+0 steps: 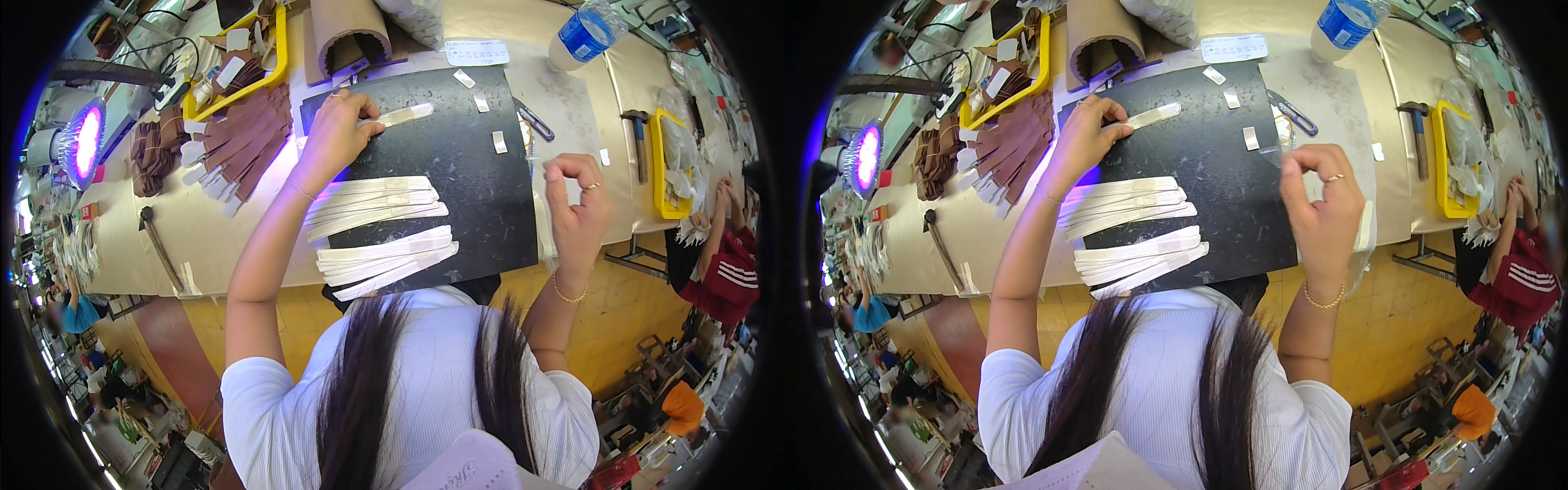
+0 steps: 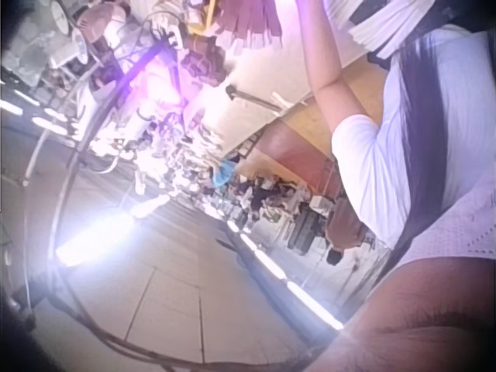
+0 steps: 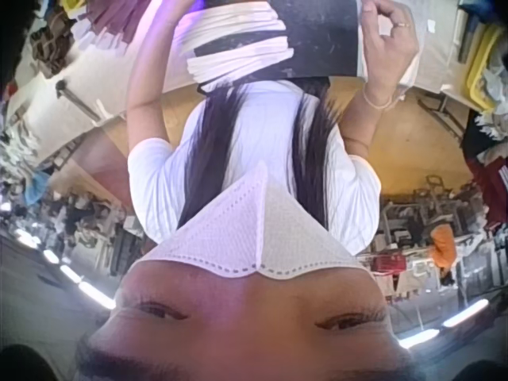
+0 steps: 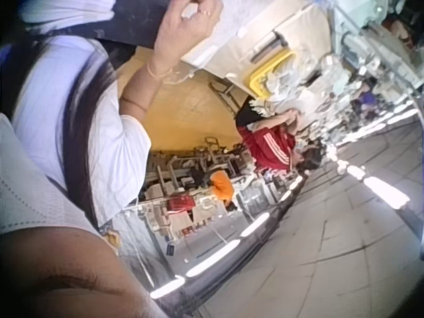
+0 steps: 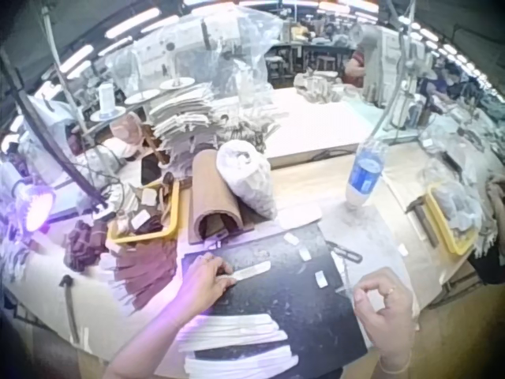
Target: The person repeatedly picks up small white rectangular pieces and applies small adhesive tabs to them. They handle the pieces one at a time, aligning and pressing the tabs onto the surfaces, then stacking the finished pieces on the work surface.
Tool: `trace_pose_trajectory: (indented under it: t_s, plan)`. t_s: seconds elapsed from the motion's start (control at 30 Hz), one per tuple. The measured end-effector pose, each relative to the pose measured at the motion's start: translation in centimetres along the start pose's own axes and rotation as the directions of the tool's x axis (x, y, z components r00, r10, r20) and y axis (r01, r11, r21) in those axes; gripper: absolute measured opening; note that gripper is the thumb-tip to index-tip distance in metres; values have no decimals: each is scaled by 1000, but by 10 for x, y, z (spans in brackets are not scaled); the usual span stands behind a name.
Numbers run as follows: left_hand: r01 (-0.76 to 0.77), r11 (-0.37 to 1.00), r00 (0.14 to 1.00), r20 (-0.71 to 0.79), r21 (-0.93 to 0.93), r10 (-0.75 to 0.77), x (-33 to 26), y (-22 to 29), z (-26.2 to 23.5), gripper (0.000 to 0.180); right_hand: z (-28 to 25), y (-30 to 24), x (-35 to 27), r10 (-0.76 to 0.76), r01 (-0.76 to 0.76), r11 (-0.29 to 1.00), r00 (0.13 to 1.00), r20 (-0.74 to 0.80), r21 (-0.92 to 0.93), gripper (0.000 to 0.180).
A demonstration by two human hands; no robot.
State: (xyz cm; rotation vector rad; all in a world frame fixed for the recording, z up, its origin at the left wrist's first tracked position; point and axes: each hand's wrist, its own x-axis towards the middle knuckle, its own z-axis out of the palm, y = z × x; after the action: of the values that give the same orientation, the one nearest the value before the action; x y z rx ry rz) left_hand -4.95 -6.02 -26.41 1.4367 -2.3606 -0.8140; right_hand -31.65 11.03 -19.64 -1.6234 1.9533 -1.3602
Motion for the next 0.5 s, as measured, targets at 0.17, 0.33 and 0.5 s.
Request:
trace_pose_trajectory:
  t_s: [0.17, 0.33, 0.5]
  plan:
    - [48, 990, 999, 17, -131, -46, 1, 7, -3, 23, 33, -10, 10, -165, 162, 980, 986, -11, -115, 9]
    - [200, 846, 972, 212, -494, -106, -9, 41, -32, 28, 57, -15, 31, -368, 315, 898, 921, -131, -309, 15]
    - [178, 724, 977, 210, -666, -47, -29, 79, -45, 24, 83, -31, 39, -503, 464, 837, 861, -76, -290, 17]
